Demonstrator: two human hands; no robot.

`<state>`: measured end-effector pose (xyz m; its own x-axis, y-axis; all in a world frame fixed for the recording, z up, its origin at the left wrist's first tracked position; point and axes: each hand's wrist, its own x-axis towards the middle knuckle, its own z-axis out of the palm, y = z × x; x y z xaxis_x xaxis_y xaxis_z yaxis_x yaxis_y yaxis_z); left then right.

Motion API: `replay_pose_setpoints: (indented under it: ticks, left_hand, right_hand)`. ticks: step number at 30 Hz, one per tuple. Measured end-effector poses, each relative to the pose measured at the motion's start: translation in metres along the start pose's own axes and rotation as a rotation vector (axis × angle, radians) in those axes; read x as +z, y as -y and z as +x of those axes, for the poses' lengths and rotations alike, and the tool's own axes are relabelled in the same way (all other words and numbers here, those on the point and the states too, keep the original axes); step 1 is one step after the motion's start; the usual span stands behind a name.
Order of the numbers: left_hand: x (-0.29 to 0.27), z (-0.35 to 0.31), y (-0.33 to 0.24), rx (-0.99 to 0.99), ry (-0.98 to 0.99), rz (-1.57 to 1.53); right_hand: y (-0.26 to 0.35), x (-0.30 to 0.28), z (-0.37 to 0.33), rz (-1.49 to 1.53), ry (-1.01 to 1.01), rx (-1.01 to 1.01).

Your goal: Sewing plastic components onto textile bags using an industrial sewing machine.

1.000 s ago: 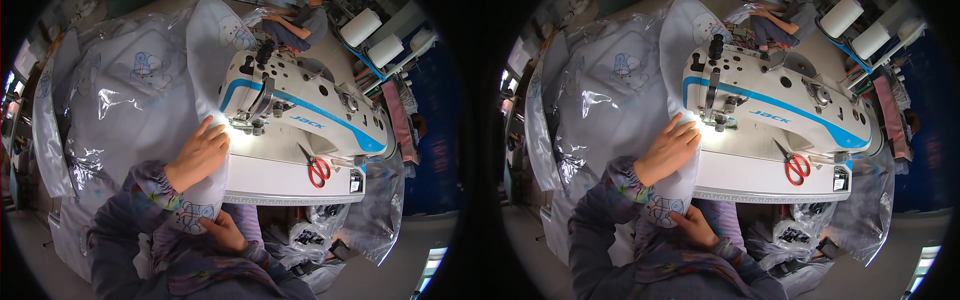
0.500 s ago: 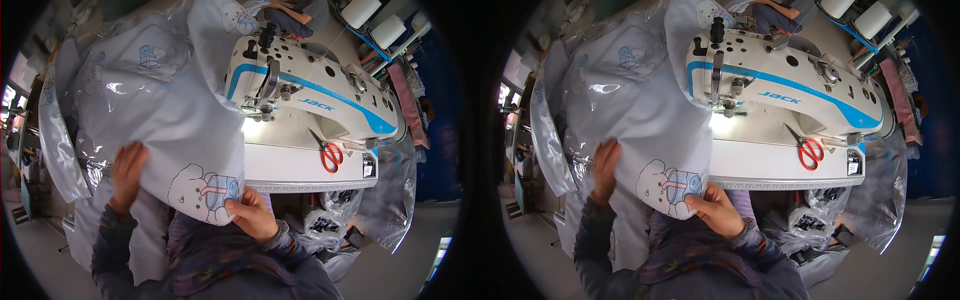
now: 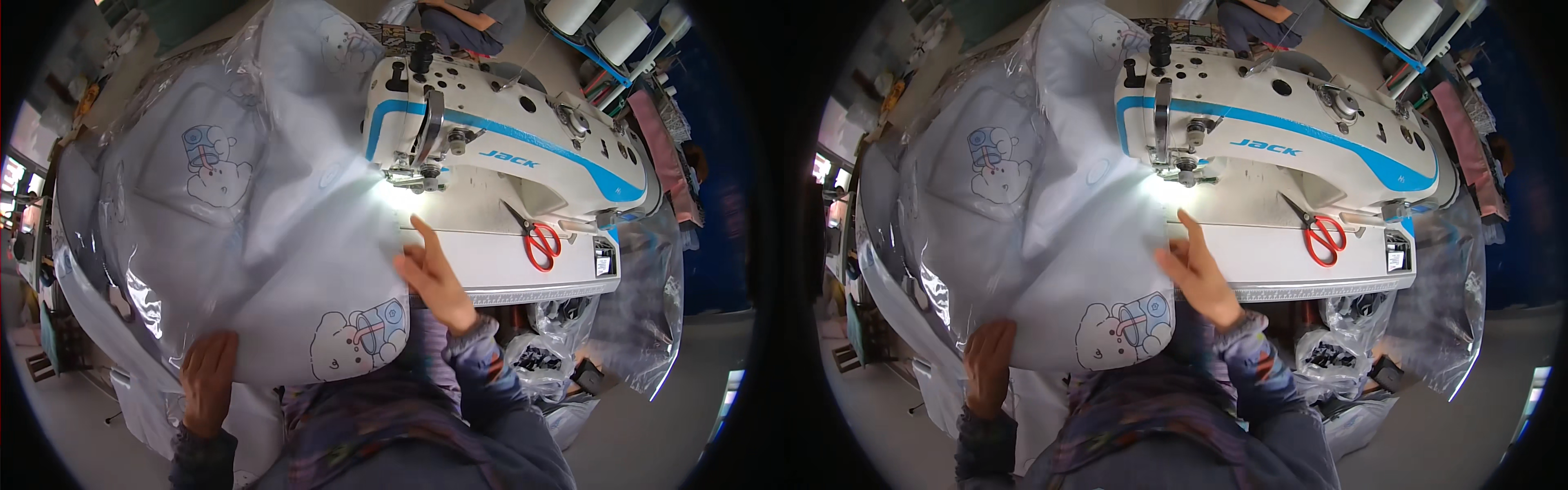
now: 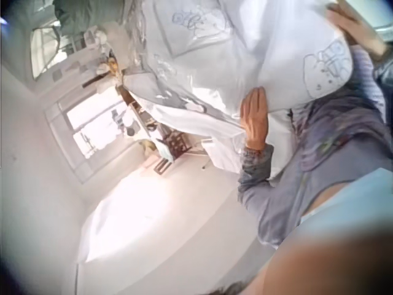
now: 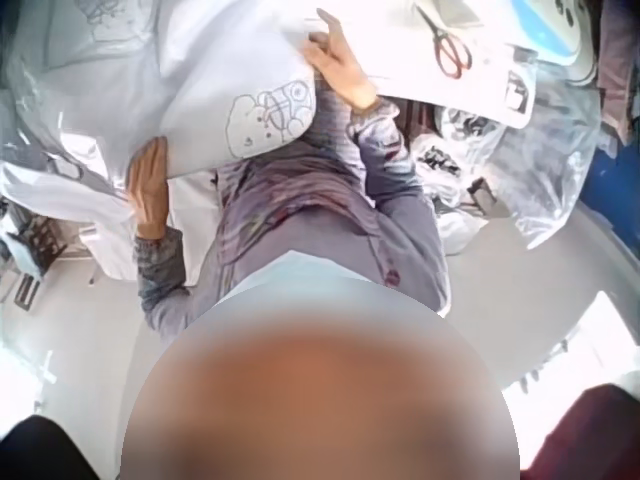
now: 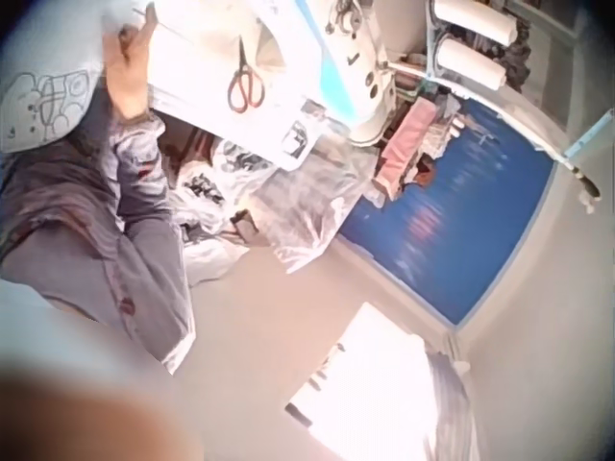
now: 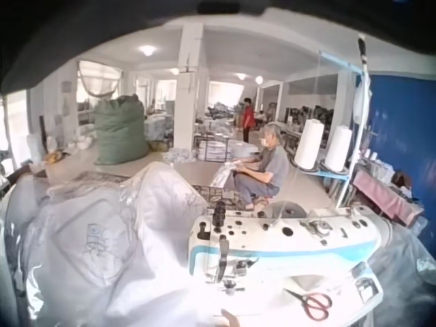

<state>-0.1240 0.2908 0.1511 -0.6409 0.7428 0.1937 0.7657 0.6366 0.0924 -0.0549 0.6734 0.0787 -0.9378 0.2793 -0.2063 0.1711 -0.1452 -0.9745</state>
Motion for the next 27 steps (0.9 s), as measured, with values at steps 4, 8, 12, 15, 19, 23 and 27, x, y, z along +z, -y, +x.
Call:
replay_pose_setpoints:
  ticks: [4,8,12,15,19,23,27]
  left_hand:
    - [0.018,-0.009,0.014,0.161,-0.136,0.001]
    - [0.018,-0.010,0.022,0.258,-0.109,-0.087]
    - [0.025,0.001,0.028,0.272,-0.087,-0.060]
    - [0.031,0.013,0.034,0.300,-0.099,-0.017]
    - [0.039,0.031,0.040,0.313,-0.114,0.005]
    - [0.051,0.052,0.048,0.374,-0.196,-0.017]
    - [0.063,0.076,0.057,0.380,-0.208,-0.029]
  right_hand:
    - [0.007,-0.020,0.058,-0.334,0.015,-0.120]
    - [0.012,-0.023,0.082,-0.411,0.047,-0.036]
    - [0.016,-0.022,0.081,-0.458,0.063,-0.051]
    - [0.016,-0.024,0.078,-0.426,0.074,-0.063]
    - [0.014,-0.028,0.076,-0.370,0.103,-0.054]
    - [0.014,-0.030,0.078,-0.377,0.108,-0.052]
    - [0.017,-0.030,0.078,-0.333,0.112,0.000]
